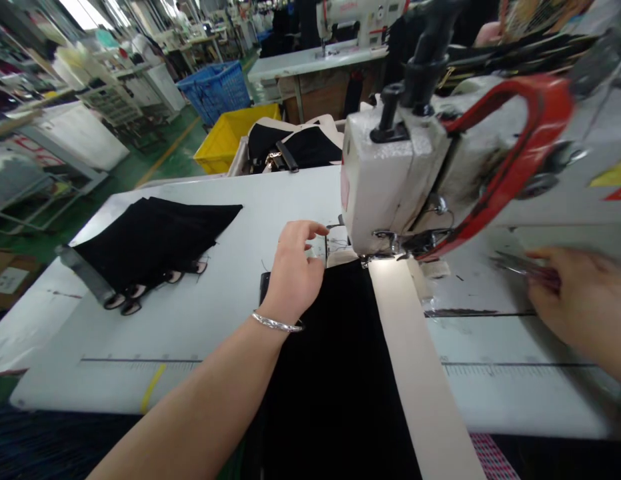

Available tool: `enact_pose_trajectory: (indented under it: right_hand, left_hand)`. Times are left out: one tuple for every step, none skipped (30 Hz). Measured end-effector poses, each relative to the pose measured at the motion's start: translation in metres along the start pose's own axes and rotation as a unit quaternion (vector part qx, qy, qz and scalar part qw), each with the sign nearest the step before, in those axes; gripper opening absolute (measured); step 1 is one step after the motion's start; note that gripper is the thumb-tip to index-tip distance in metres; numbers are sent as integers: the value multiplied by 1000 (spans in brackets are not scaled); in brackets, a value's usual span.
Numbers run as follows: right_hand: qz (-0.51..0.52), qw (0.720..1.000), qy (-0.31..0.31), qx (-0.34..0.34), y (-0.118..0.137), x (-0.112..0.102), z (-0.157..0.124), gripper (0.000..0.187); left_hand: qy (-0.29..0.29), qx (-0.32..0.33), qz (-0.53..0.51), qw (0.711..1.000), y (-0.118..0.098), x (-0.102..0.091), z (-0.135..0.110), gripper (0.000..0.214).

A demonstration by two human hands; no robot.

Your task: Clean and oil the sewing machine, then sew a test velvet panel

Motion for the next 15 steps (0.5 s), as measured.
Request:
enact_pose_trajectory:
  right_hand:
    - [-49, 998, 25, 13, 4, -1, -1, 62]
    - [-85, 995, 46, 19, 16, -4, -1, 66]
    - [-94, 994, 50, 10, 34, -9, 0, 64]
    - [-69, 996, 47, -18, 60, -15, 2, 56]
    - [-22, 997, 32, -64, 90, -22, 2, 39]
    - [37, 991, 10, -132, 124, -28, 1, 24]
    - [93, 979, 10, -183, 153, -31, -3, 18]
    - [135, 963, 28, -233, 180, -29, -8, 18]
    - [149, 953, 36, -260, 200, -26, -12, 25]
    - [148, 953, 38, -262, 212, -22, -15, 34]
    - [140, 954, 41, -261, 220, -17, -18, 42]
    - [127, 958, 42, -254, 224, -13, -21, 47]
    - [117, 961, 42, -247, 225, -8, -22, 49]
    - [109, 962, 43, -245, 225, -5, -24, 50]
    - [104, 963, 43, -244, 224, -2, -26, 51]
  left_hand:
    - [12, 8, 20, 1000, -4, -1, -2, 42]
    - [37, 22, 45, 998, -10, 0, -5, 37]
    - [75, 44, 74, 993, -18, 4, -10, 31]
    - [123, 74, 105, 984, -25, 9, -19, 26]
    - [171, 111, 135, 970, -32, 16, -30, 24]
    - [211, 149, 165, 952, -38, 22, -43, 27]
    - [239, 185, 191, 934, -41, 29, -56, 31]
    - [253, 214, 215, 919, -42, 34, -67, 35]
    - [257, 232, 235, 908, -41, 39, -76, 38]
    - [256, 241, 253, 901, -38, 44, -82, 40]
    - [253, 243, 265, 898, -35, 47, -85, 41]
    - [251, 242, 273, 896, -32, 50, -87, 42]
    - [250, 241, 278, 896, -29, 52, -87, 42]
    - [249, 242, 280, 895, -28, 52, -87, 41]
    - [248, 243, 280, 895, -28, 52, -86, 41]
Point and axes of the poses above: each hand's wrist, its own z-axis towards the middle knuckle, its own x-axis out of the palm, y = z × x, the point moved 8 cm from there along z, towards the middle knuckle, and after that the axes turned 11 degrees about -x, right-handed, at the moved point
